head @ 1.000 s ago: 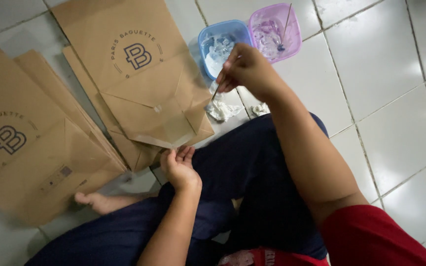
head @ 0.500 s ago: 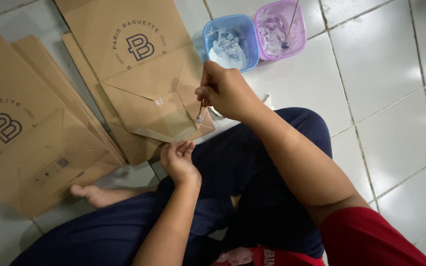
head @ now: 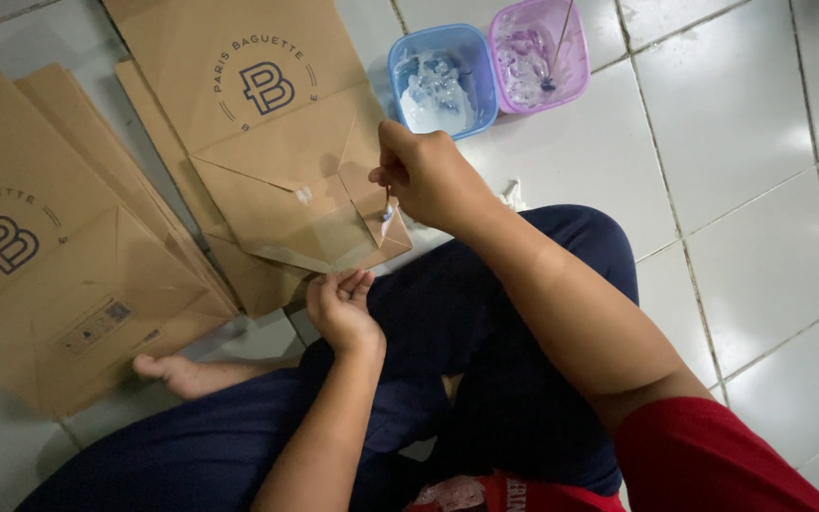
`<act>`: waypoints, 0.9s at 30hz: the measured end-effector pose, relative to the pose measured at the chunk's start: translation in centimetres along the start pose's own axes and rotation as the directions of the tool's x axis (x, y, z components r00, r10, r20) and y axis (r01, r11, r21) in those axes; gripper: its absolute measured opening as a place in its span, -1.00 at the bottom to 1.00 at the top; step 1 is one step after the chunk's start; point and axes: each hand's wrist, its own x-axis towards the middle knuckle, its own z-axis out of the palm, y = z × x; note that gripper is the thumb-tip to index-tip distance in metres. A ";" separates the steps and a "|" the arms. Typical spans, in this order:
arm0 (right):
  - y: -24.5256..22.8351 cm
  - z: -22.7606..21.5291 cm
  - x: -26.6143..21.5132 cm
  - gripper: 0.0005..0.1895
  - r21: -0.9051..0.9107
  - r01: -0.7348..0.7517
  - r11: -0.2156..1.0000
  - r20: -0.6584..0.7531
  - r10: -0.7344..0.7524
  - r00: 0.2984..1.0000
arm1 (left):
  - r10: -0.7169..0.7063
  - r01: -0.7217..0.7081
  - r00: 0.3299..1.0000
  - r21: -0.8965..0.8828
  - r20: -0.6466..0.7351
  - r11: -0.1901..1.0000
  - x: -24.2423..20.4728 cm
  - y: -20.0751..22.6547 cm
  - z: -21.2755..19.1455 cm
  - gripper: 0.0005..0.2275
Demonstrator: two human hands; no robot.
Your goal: The person applies glue using a thin stick to the bottom flaps of paper bags while sitting on the floor, pressing the flaps down to secure them.
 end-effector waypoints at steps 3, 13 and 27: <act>-1.7 -0.3 -0.3 -0.86 -0.036 0.022 0.999 0.036 -0.020 0.999 | -0.003 0.003 1.000 0.000 -0.006 1.000 0.0 -0.2 0.0 -0.92; 1.3 0.5 0.2 -0.85 -0.026 0.059 0.998 0.075 -0.057 0.996 | -0.016 0.016 1.000 0.021 -0.012 1.000 -0.8 0.8 0.6 -0.92; 0.9 1.2 0.1 -0.85 0.040 0.028 0.999 0.154 -0.034 0.987 | -0.012 0.011 1.000 0.029 0.022 1.000 0.0 -0.2 -0.1 -0.89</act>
